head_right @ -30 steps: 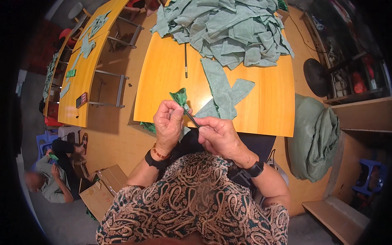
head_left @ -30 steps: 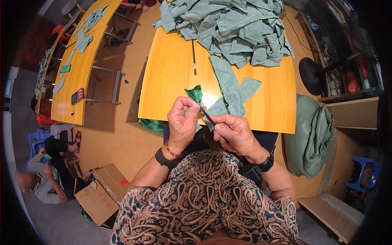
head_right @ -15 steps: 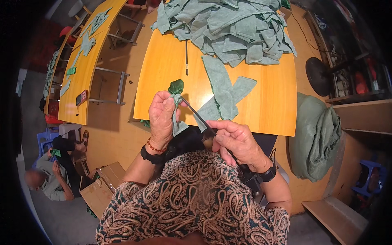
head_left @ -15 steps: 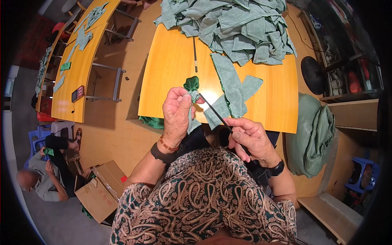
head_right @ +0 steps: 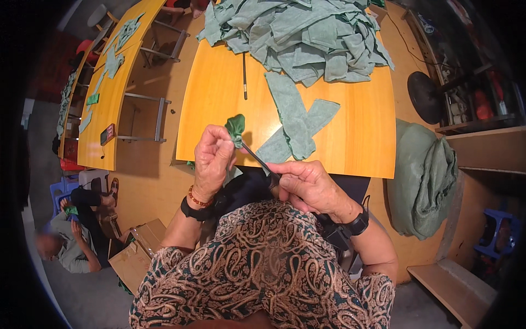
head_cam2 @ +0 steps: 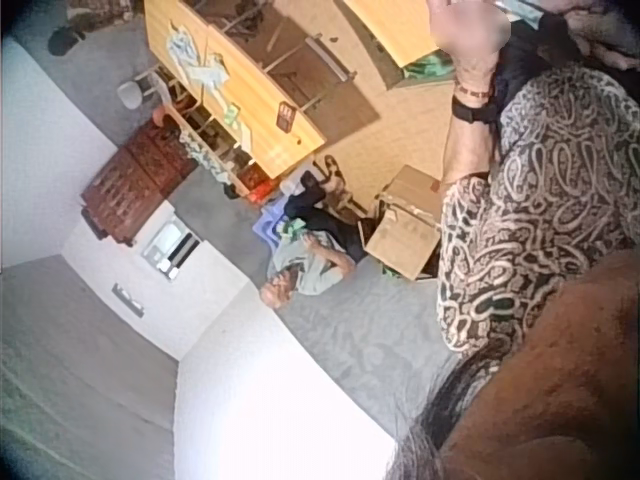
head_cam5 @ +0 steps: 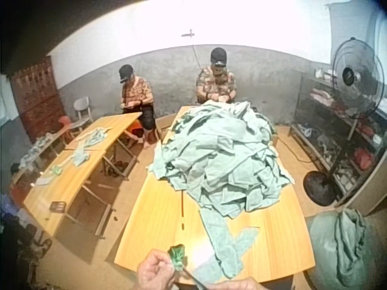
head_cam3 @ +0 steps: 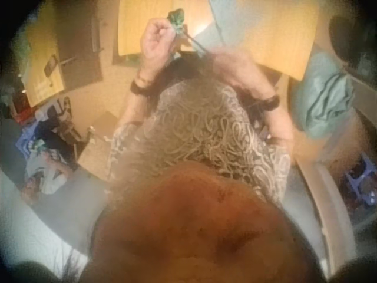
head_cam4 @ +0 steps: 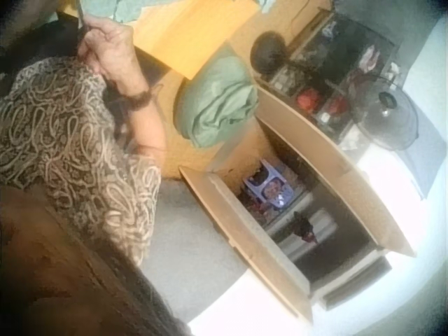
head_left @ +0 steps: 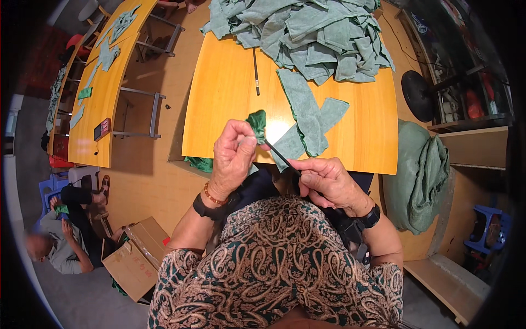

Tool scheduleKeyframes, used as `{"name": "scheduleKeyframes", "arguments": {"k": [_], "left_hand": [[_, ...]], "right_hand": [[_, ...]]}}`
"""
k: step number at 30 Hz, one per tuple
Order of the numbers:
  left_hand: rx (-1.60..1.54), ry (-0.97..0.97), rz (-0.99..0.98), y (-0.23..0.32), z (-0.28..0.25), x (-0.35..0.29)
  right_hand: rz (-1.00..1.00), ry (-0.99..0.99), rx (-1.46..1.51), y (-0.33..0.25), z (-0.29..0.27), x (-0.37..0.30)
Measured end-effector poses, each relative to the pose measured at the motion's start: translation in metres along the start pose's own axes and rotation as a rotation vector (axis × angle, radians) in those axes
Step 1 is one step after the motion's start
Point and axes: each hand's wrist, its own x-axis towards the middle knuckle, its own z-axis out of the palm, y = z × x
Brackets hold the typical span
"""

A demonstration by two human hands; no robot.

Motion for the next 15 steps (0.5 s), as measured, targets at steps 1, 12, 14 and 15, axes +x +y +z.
{"name": "scheduleKeyframes", "arguments": {"k": [1, 12, 14, 15], "left_hand": [[0.028, 0.007, 0.002, -0.001, 0.001, -0.001], [-0.212, 0.202, -0.031, -0.014, 0.009, -0.009], [-0.142, 0.217, -0.004, -0.011, 0.006, -0.001], [-0.107, 0.223, 0.009, -0.009, 0.006, 0.002]], "right_hand": [[0.01, 0.003, 0.002, -0.001, 0.0, 0.002], [-0.089, 0.076, -0.061, -0.01, 0.02, 0.028], [-0.071, 0.055, -0.074, -0.005, 0.016, 0.019], [-0.065, 0.046, -0.079, -0.003, 0.015, 0.018]]}}
